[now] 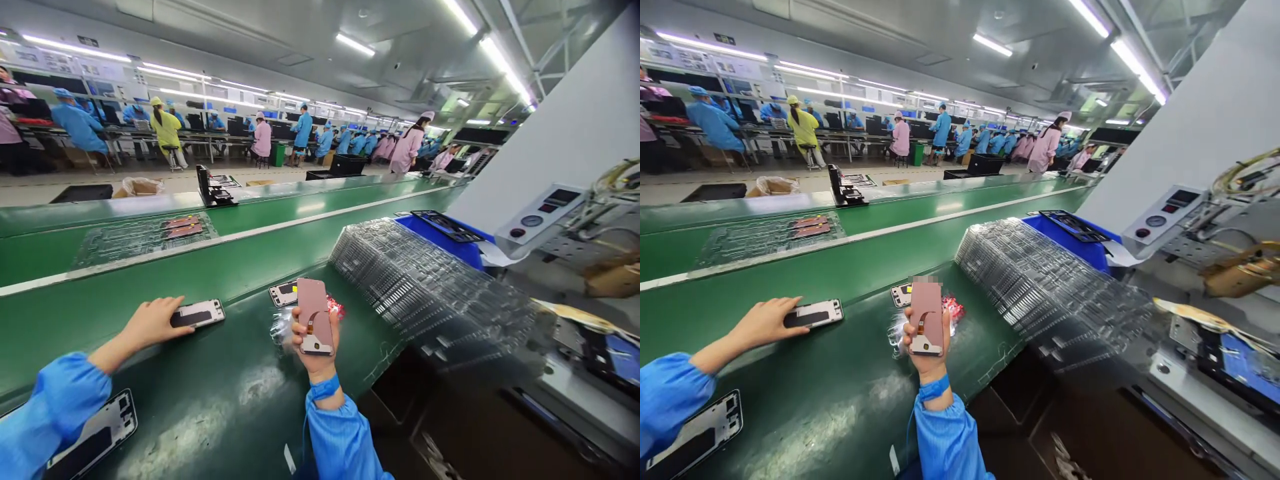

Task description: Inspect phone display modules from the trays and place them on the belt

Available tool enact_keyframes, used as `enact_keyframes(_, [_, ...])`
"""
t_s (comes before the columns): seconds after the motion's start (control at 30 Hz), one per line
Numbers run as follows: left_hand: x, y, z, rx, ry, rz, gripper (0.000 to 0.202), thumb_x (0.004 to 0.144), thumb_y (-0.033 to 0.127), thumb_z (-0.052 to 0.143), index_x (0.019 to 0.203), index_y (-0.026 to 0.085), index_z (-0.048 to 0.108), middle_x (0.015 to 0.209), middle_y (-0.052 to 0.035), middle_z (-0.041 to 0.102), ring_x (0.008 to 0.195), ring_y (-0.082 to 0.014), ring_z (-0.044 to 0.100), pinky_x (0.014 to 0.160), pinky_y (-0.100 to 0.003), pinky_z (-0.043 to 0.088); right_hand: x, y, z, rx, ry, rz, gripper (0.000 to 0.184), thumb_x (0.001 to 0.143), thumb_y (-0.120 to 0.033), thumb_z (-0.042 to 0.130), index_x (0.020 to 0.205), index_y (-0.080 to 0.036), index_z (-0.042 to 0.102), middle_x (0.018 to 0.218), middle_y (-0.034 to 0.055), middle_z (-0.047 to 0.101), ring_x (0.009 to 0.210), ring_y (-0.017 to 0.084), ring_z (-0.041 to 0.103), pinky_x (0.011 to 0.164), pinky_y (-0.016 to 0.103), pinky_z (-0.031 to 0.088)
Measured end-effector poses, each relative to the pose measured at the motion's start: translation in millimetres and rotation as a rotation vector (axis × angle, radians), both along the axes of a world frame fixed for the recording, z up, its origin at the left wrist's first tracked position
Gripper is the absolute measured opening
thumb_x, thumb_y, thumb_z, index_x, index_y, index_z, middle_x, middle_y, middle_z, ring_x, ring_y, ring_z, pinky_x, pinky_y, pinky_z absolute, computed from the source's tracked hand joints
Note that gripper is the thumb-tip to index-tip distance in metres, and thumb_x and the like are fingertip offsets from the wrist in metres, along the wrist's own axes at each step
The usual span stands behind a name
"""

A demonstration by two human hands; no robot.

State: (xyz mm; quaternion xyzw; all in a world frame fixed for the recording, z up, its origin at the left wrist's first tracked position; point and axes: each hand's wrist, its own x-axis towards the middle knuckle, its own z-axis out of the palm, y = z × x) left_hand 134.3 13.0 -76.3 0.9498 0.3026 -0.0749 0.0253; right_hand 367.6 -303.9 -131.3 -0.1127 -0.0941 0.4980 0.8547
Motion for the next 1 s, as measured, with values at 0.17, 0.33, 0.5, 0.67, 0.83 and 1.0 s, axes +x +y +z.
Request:
enact_keyframes(0.17, [13.2,-50.1,7.8,0.008,0.078,-0.075,0.081,0.074,0.072,0.061,0.136,0.020,0.063,0.143,-0.0190,0.059,0.127,-0.0445,0.055,0.100,-0.056,0.041,2.3,-8.6,10.8,0.053,0.038,-0.075,0.061,0.081,-0.067,0.066,0.121,-0.021,0.057,0.105,0.0055,0.064,0.067,0.012,0.051,0.052,0.023,0.051])
enact_keyframes(0.33, [117.0,-75.6,12.8,-0.050,-0.060,-0.204,0.061,0.092,0.052,0.056,0.143,0.017,0.054,0.147,-0.0159,0.056,0.132,-0.0322,0.053,0.108,-0.040,0.040,2.7,-11.5,10.9,0.007,0.030,-0.155,0.060,0.083,-0.070,0.061,0.120,-0.023,0.059,0.104,0.0051,0.061,0.065,0.011,0.049,0.051,0.023,0.050])
enact_keyframes(0.5, [223.7,-123.9,-10.9,-0.096,-0.163,-0.255,0.055,0.095,0.044,0.061,0.142,0.018,0.050,0.147,-0.0151,0.051,0.129,-0.0315,0.053,0.106,-0.053,0.044,3.9,-9.5,4.7,0.000,0.009,-0.156,0.060,0.082,-0.071,0.063,0.119,-0.024,0.062,0.106,0.0040,0.062,0.067,0.011,0.049,0.055,0.023,0.051])
enact_keyframes(0.67, [261.0,-144.5,-29.2,-0.119,-0.174,-0.211,0.043,0.096,0.037,0.062,0.133,0.017,0.057,0.136,-0.0128,0.058,0.118,-0.0288,0.060,0.098,-0.052,0.051,4.6,-6.1,3.0,-0.022,-0.016,-0.144,0.058,0.082,-0.071,0.062,0.119,-0.026,0.063,0.107,0.0040,0.063,0.069,0.012,0.049,0.056,0.025,0.051])
enact_keyframes(0.83, [238.0,-90.9,-21.0,-0.067,-0.167,0.066,0.048,0.096,0.045,0.059,0.136,0.017,0.055,0.132,-0.0132,0.060,0.114,-0.0282,0.062,0.095,-0.051,0.053,2.8,-6.1,6.1,-0.044,0.016,-0.142,0.058,0.082,-0.071,0.062,0.114,-0.023,0.065,0.105,0.0057,0.062,0.068,0.012,0.047,0.055,0.024,0.048])
enact_keyframes(1.0, [179.1,-9.0,-5.1,-0.051,-0.088,0.399,0.078,0.095,0.067,0.040,0.141,0.004,0.047,0.121,-0.0295,0.065,0.111,-0.0387,0.066,0.086,-0.050,0.054,-0.2,-9.2,8.9,-0.091,-0.019,-0.143,0.060,0.082,-0.074,0.058,0.114,-0.024,0.064,0.105,0.0067,0.059,0.067,0.014,0.044,0.053,0.026,0.045])
